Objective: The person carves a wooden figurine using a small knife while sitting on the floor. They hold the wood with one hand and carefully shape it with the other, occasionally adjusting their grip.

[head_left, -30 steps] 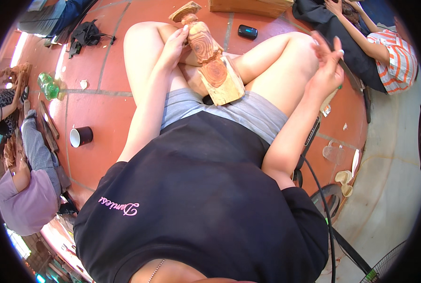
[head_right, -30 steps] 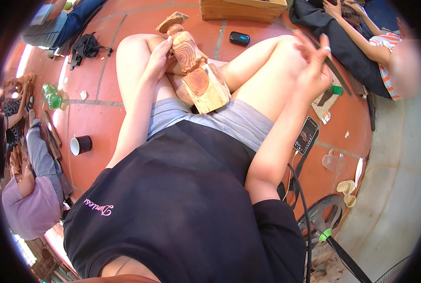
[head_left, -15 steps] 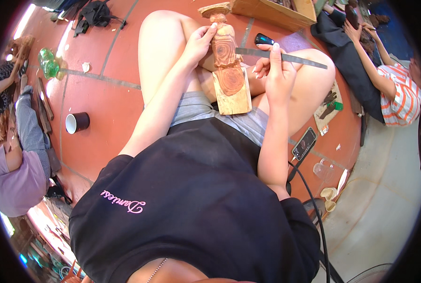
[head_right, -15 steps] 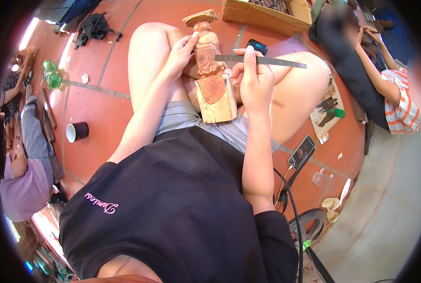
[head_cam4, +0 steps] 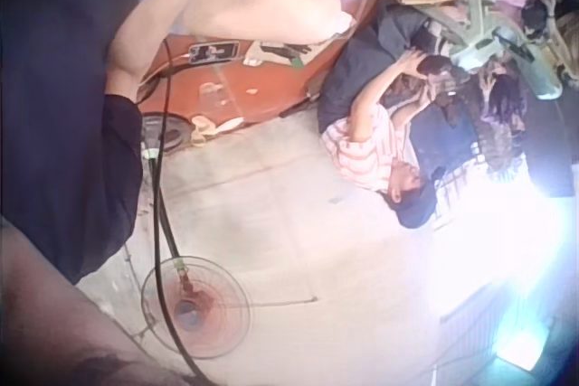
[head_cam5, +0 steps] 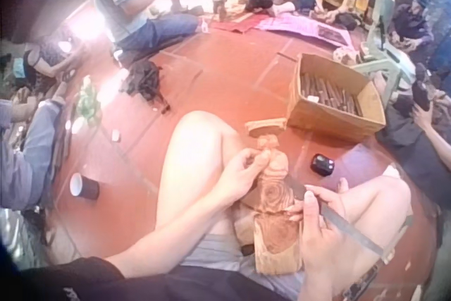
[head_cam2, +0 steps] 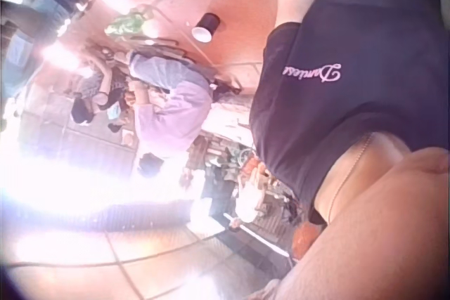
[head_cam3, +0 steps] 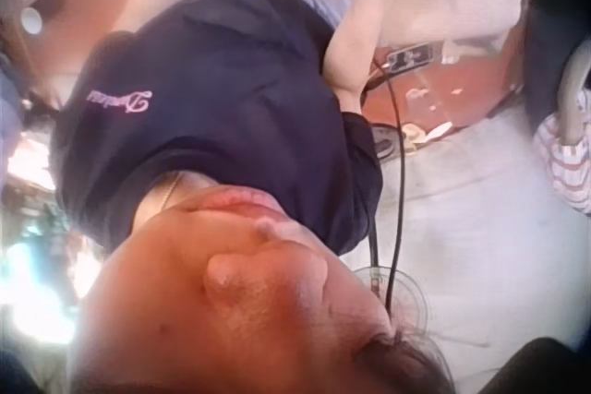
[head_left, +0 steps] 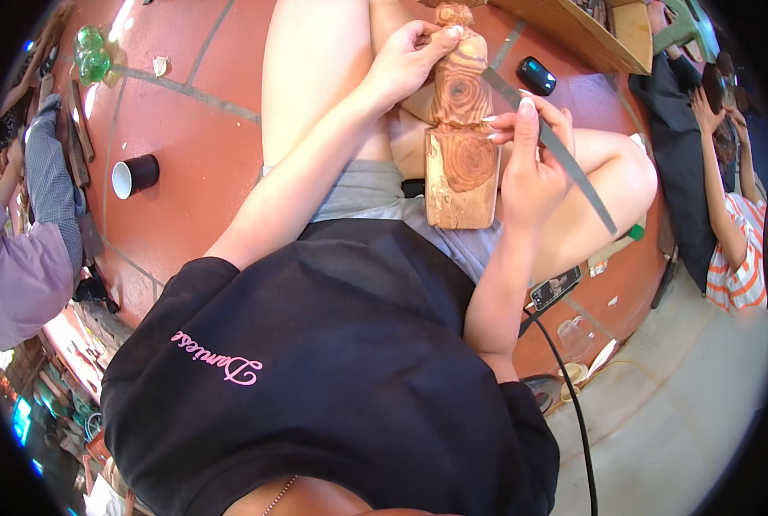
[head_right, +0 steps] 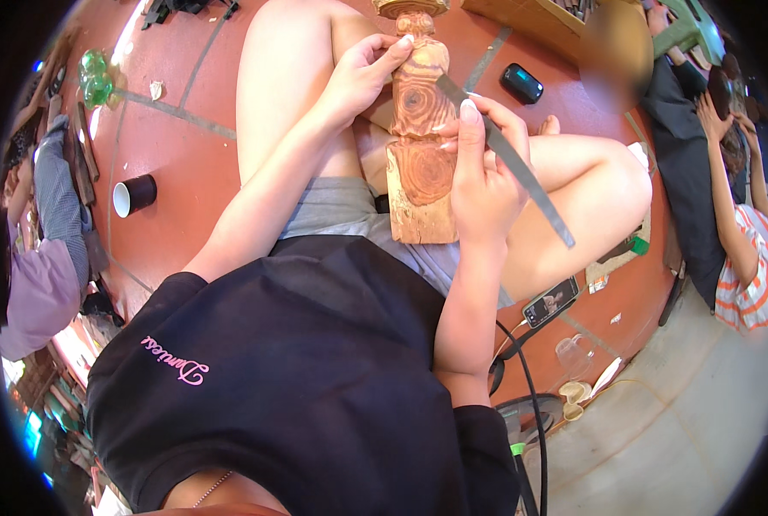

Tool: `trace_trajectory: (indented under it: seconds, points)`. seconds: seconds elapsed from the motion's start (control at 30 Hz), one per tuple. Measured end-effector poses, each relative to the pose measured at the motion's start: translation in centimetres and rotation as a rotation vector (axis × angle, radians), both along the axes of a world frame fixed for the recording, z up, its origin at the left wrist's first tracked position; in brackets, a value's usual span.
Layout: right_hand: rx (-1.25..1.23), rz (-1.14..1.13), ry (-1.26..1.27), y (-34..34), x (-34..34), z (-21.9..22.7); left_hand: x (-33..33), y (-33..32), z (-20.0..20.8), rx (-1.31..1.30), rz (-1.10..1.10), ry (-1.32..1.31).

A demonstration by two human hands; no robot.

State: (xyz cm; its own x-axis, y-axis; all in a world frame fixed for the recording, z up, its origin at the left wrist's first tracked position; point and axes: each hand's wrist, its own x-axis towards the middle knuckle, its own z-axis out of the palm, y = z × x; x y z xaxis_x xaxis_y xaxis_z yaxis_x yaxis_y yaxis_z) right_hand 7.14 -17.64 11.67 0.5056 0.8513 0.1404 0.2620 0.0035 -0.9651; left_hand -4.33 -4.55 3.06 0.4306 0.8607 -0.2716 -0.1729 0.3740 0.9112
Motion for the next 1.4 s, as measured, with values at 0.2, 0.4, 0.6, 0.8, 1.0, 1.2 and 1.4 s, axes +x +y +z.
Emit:
trace_trajectory:
  seconds: [0.2,0.4,0.6,0.8,1.0,1.2,1.4]
  points:
    - [-0.085,-0.005,-0.074,2.0,1.3,-1.4,0.1,0.7,-1.4,-0.001,0.020,0.042]
    - [-0.191,0.022,-0.193,3.8,1.8,-2.4,-0.1,1.3,-1.6,0.043,-0.026,0.039]
    - [-0.123,0.183,-0.320,2.2,3.4,-2.9,-0.2,1.5,-1.8,0.067,-0.043,0.128]
    - [-0.157,0.094,-0.328,2.6,2.8,-2.8,-0.1,1.7,-1.9,-0.035,-0.110,0.238]
    - [0.104,0.085,-0.410,-0.7,6.2,-0.7,-0.2,1.6,-2.2,-0.041,-0.124,0.192]
    - [0.220,-0.849,-0.295,-11.3,15.8,2.1,-0.6,2.2,-2.9,-0.014,-0.188,0.249]
    - [-0.367,-1.071,-0.452,-29.6,21.6,-9.8,-0.4,2.6,-3.7,0.078,-0.201,0.225]
